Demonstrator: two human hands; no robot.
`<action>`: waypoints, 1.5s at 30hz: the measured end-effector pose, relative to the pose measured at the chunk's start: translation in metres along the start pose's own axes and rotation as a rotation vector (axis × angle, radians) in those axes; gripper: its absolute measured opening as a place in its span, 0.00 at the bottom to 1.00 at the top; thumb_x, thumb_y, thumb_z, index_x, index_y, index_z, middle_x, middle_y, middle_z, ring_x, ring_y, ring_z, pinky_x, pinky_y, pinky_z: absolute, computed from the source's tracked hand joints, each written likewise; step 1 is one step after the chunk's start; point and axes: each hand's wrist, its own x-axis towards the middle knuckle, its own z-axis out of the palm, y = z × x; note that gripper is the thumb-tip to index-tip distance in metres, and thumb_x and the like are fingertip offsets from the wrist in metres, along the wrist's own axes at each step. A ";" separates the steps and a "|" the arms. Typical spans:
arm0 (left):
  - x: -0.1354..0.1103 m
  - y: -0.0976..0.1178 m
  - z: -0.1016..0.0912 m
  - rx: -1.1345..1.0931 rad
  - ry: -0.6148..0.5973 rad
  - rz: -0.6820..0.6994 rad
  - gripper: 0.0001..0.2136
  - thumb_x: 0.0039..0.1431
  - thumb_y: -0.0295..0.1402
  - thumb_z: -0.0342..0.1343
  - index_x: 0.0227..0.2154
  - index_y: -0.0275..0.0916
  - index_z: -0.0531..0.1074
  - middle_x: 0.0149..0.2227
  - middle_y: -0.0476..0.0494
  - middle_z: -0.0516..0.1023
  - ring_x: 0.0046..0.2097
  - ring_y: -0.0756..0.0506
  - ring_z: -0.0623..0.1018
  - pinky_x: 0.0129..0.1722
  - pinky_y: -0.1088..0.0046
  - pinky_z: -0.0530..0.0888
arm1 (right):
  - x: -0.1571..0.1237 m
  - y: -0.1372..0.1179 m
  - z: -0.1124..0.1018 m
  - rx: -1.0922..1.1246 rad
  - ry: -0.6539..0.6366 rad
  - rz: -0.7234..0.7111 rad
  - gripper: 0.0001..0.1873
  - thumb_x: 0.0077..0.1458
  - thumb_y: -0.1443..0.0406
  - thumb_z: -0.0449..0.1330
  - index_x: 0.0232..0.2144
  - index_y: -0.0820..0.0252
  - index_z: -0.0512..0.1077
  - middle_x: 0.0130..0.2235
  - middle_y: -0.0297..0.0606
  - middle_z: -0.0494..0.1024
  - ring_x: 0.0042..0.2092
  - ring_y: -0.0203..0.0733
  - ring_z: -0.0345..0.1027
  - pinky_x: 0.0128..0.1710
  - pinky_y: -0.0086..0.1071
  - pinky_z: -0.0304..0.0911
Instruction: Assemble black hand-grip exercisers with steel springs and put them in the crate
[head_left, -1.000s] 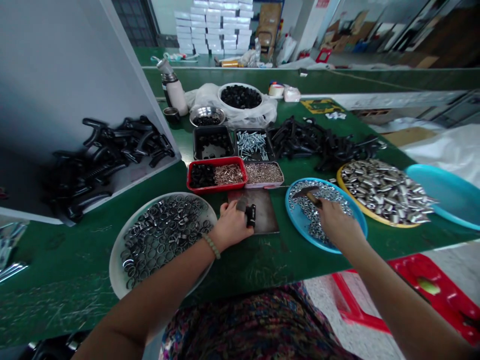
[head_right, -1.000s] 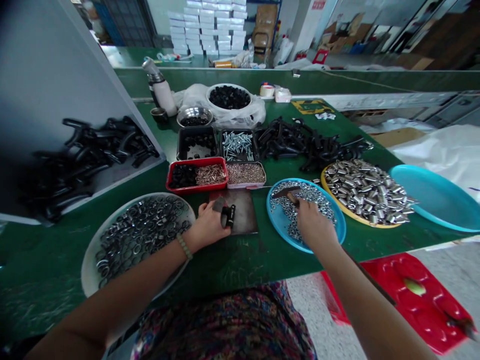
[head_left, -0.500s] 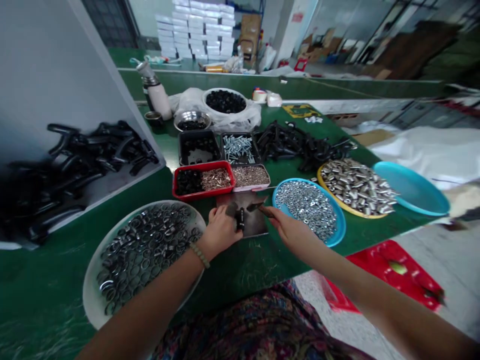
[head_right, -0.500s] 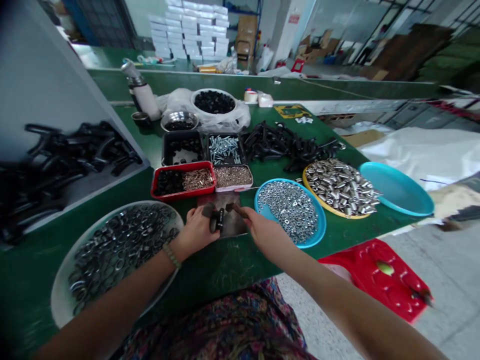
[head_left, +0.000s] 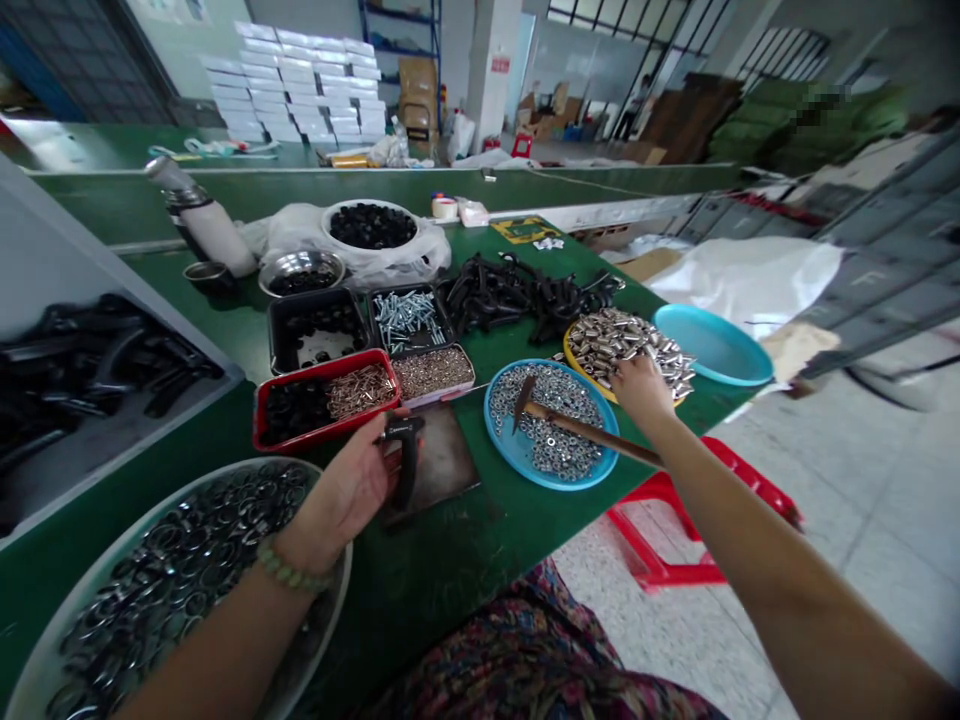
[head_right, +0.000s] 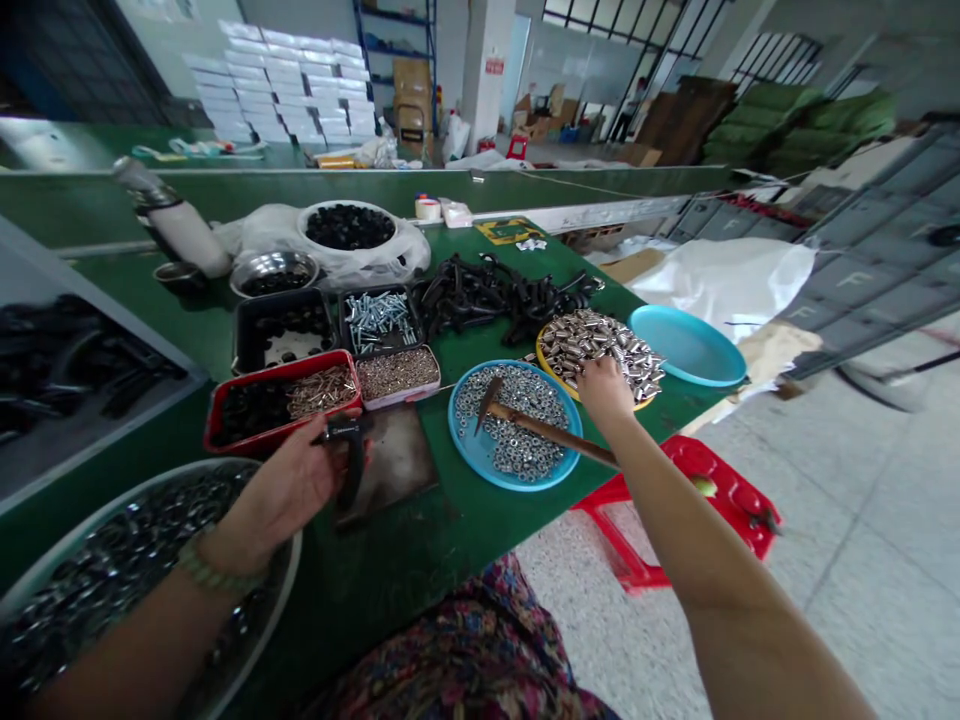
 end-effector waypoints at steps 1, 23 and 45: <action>0.002 -0.004 0.005 0.008 0.090 0.050 0.16 0.56 0.31 0.57 0.48 0.39 0.67 0.33 0.45 0.78 0.31 0.48 0.79 0.30 0.73 0.77 | 0.009 0.006 0.000 0.035 -0.005 0.019 0.12 0.52 0.66 0.57 0.38 0.66 0.74 0.46 0.54 0.71 0.51 0.56 0.63 0.51 0.46 0.58; -0.003 -0.039 0.019 0.214 0.277 0.181 0.28 0.43 0.28 0.63 0.48 0.41 0.61 0.34 0.49 0.76 0.30 0.52 0.77 0.33 0.76 0.74 | 0.065 0.016 0.002 0.612 0.211 0.448 0.05 0.53 0.70 0.57 0.35 0.61 0.67 0.22 0.29 0.67 0.23 0.33 0.62 0.29 0.31 0.60; -0.007 -0.040 0.014 0.174 0.206 0.187 0.27 0.44 0.28 0.65 0.47 0.43 0.60 0.33 0.52 0.74 0.28 0.53 0.75 0.30 0.78 0.72 | -0.103 -0.198 -0.012 1.169 -0.732 -0.197 0.13 0.47 0.58 0.66 0.34 0.59 0.73 0.27 0.32 0.73 0.28 0.34 0.67 0.32 0.33 0.65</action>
